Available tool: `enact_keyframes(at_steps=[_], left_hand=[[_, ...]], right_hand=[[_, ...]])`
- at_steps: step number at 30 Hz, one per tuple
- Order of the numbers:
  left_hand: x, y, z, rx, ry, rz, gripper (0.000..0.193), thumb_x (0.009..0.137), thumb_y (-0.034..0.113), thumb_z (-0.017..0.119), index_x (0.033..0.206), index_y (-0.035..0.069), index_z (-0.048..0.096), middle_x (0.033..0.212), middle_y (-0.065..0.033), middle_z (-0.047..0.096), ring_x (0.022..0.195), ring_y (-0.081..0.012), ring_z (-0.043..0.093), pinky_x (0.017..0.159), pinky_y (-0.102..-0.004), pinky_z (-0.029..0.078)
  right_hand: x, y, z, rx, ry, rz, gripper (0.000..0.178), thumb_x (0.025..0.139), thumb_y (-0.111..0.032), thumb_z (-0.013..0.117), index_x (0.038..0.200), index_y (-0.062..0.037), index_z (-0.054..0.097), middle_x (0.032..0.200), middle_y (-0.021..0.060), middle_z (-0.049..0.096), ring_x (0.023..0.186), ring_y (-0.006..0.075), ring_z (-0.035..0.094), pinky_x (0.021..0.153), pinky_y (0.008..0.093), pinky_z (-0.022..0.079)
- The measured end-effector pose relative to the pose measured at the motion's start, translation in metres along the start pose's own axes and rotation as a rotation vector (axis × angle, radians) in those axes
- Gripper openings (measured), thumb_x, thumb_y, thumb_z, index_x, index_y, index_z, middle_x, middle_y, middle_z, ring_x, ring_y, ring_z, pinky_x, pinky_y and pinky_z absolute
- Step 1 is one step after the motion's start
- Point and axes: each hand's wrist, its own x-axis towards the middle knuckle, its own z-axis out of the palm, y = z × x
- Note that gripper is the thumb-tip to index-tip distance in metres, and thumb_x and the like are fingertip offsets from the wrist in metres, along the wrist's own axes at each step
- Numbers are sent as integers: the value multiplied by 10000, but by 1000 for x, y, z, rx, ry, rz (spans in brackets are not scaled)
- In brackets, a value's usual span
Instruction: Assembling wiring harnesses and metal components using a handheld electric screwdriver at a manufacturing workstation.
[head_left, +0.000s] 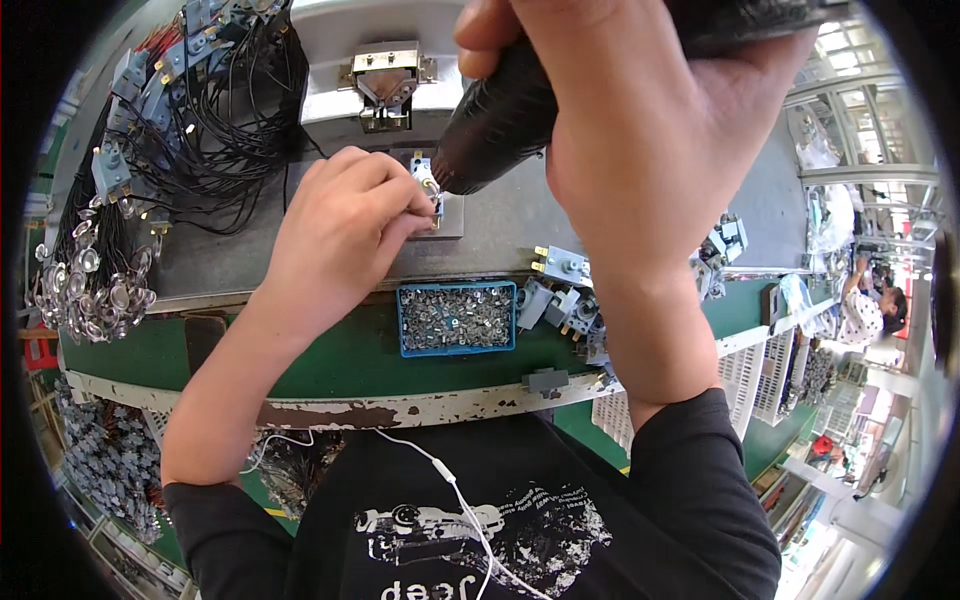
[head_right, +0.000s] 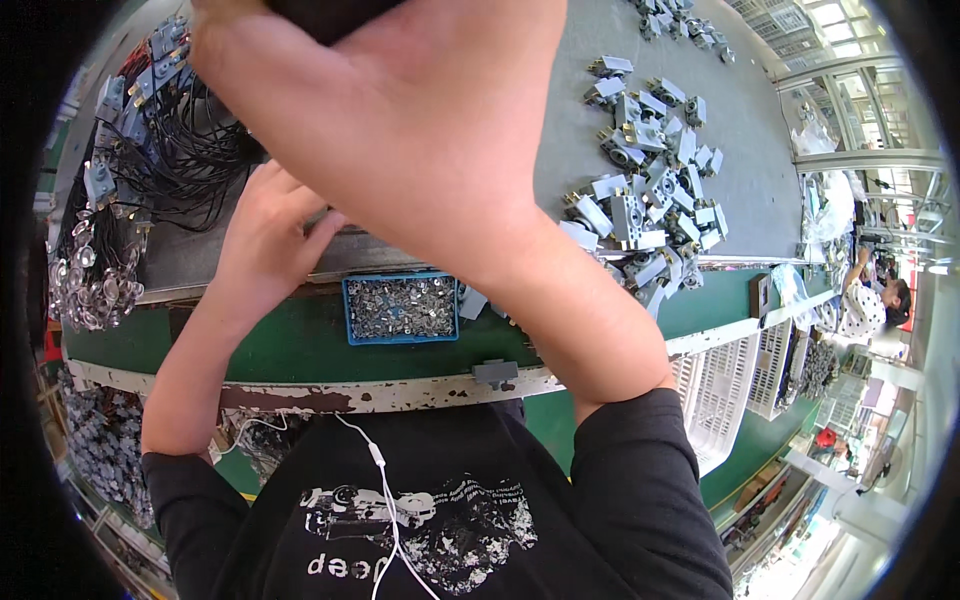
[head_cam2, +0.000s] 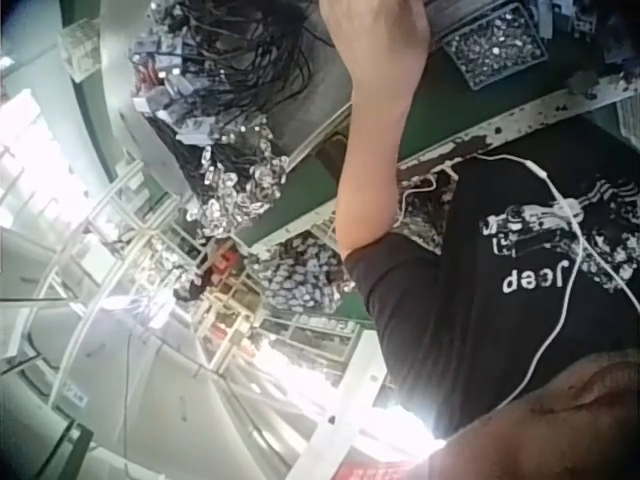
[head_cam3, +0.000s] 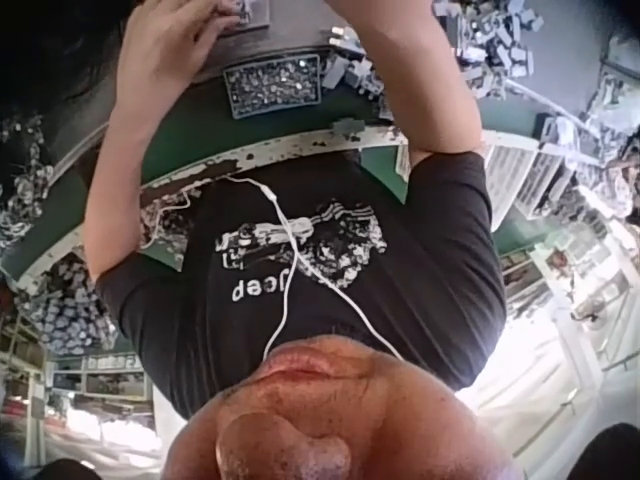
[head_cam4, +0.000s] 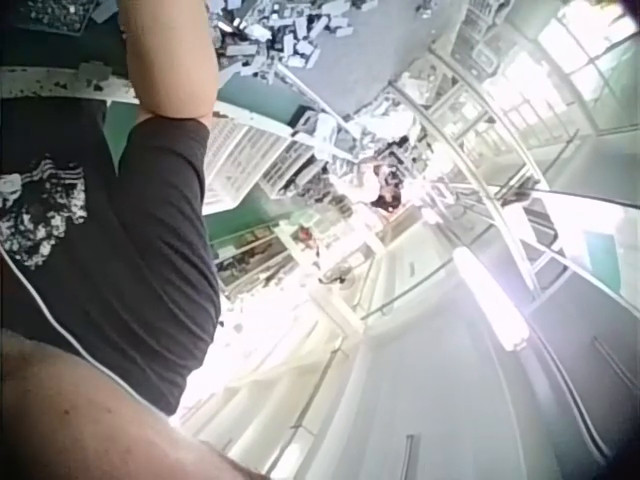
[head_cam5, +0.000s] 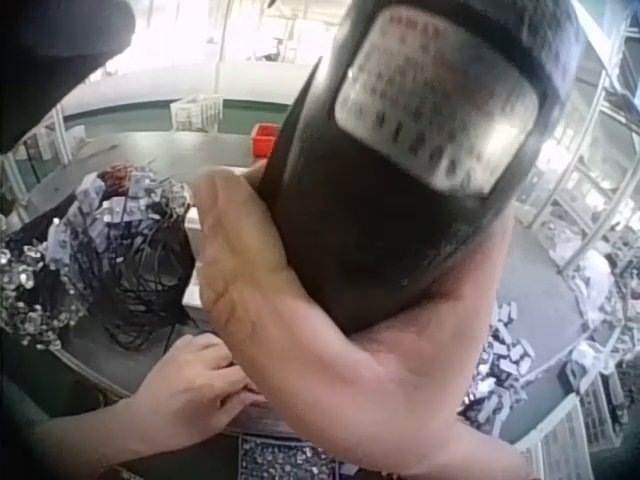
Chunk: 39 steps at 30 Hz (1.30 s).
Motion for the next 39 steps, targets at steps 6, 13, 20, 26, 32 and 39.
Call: enact_keyframes(at_steps=[6,13,20,26,32,39], left_hand=[[3,1,1,-37,-22,-97,254,824,141,788,996,78,613,925,-55,659,952,-289,624,849,-425,478],[2,-1,4,-44,-32,-102,324,827,147,790,1061,85,575,927,-58,659,945,-287,624,841,-427,477],[2,-1,5,-41,-29,-99,339,832,141,783,1090,91,569,925,-53,655,942,-286,622,831,-428,476],[1,-1,5,-36,-24,-103,352,841,138,778,1126,95,575,913,-54,643,936,-288,618,834,-427,475],[1,1,2,-54,-56,-148,357,845,138,777,1140,98,578,894,-55,639,935,-290,614,827,-427,475],[0,1,2,-34,-91,-136,397,872,157,765,1210,42,593,1189,-117,614,1109,-332,624,936,-441,511]], right_hand=[[-2,-4,8,0,-42,49,437,873,75,756,1250,26,540,959,106,699,761,144,686,650,283,582],[1,-7,9,-5,-86,106,401,872,73,759,1220,30,565,942,105,702,751,143,686,649,282,584],[1,-14,7,-15,-125,164,365,871,71,761,1190,35,589,926,103,706,741,141,687,647,282,585],[2,-18,7,-24,-152,214,334,869,69,763,1164,38,610,911,101,708,733,140,687,646,282,586],[4,-18,8,-37,-175,263,303,868,67,765,1138,42,630,897,100,711,724,139,687,645,281,588],[11,-13,13,233,-209,217,84,848,63,777,885,43,704,792,92,722,682,142,703,642,280,600]])
